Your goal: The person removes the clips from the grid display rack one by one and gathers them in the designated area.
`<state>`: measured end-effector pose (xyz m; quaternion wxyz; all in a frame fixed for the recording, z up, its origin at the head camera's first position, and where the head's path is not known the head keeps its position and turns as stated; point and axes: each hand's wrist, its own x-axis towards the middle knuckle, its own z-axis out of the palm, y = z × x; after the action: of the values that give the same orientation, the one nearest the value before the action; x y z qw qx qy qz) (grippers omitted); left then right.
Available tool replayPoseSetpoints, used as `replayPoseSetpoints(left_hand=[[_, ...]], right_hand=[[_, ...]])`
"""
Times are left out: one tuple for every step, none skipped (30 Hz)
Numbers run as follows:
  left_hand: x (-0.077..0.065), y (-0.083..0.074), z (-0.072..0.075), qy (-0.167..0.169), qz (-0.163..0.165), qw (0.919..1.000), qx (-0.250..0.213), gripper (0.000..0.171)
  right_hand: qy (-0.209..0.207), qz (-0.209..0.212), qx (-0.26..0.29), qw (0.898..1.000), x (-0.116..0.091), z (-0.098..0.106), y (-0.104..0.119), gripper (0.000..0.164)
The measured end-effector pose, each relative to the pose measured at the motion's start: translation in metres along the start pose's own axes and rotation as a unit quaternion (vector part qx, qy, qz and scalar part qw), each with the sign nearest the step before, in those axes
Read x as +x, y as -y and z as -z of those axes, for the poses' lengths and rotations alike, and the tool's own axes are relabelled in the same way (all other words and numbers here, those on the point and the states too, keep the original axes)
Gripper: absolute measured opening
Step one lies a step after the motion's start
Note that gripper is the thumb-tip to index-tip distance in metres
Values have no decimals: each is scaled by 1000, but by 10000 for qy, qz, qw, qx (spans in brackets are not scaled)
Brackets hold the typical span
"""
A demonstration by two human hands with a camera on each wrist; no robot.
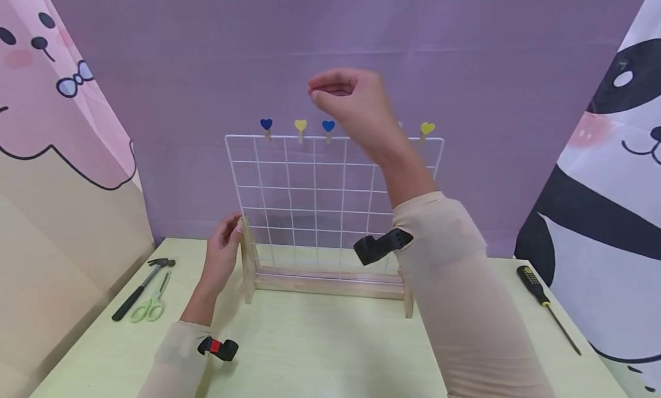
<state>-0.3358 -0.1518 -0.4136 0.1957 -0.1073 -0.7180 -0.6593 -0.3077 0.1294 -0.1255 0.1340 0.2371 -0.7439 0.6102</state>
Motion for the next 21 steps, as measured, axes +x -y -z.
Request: replayPoseSetpoints(left_hand=[[0, 0, 0, -4, -10, 10000, -20, 36], [0, -1, -1, -2, -27, 10000, -30, 36], [1, -1, -1, 3, -50, 10000, -29, 35], [1, -2, -1, 6, -75, 10000, -36, 35], [1, -2, -2, 10, -102, 9999, -45, 35], [2, -2, -2, 18, -112, 9999, -42, 35], [2, -2, -2, 22, -114, 9999, -47, 35], [2, -2, -3, 17, -113, 9999, -31, 36], [2, -1, -3, 2, -98, 9999, -24, 36], [2, -1, -3, -17, -82, 10000, -21, 35], [2, -1, -3, -38, -72, 10000, -13, 35], [2, -1, -2, -56, -70, 10000, -9, 35], [2, 0, -2, -68, -83, 9999, -22, 35], [2, 0, -2, -74, -102, 9999, -28, 36], [2, 0, -2, -78, -117, 9999, -47, 35], [2, 1, -2, -80, -136, 9999, -57, 35], [2, 1, -1, -83, -148, 9998, -56, 36], [2, 2, -1, -73, -153, 9998, -68, 36], [2, 2, -1, -66, -157, 9998, -82, 36], [2, 2, -1, -61, -156, 9998, -87, 36], [2, 2, -1, -64, -161, 9998, -93, 37]], right_hand=[[16, -27, -18, 10000, 2, -2, 1, 27], [34, -65, -28, 10000, 5, -4, 1, 28], [39, -102, -36, 9999, 7, -6, 2, 28], [52, -138, -37, 9999, 10, -8, 3, 28], [69, -166, -30, 9998, 12, -10, 4, 27], [94, -189, -29, 9998, 14, -12, 4, 26], [118, -220, -64, 9997, 17, -15, 5, 25], [148, -228, -105, 9996, 19, -17, 6, 24], [180, -204, -166, 9995, 20, -20, 7, 24], [228, -178, -209, 9994, 22, -24, 7, 24], [279, -174, -238, 9992, 23, -27, 7, 23], [328, -168, -317, 9988, 24, -30, 7, 23], [370, -183, -368, 9985, 25, -33, 7, 22], [411, -175, -413, 9981, 26, -36, 7, 22], [454, -174, -454, 9978, 27, -39, 7, 22], [503, -190, -484, 9974, 28, -41, 7, 22], [544, -213, -531, 9969, 28, -44, 7, 22], [577, -231, -551, 9965, 29, -46, 7, 22], [599, -263, -561, 9963, 29, -48, 7, 23], [618, -274, -591, 9960, 30, -49, 7, 23], [638, -303, -611, 9956, 30, -51, 7, 23]])
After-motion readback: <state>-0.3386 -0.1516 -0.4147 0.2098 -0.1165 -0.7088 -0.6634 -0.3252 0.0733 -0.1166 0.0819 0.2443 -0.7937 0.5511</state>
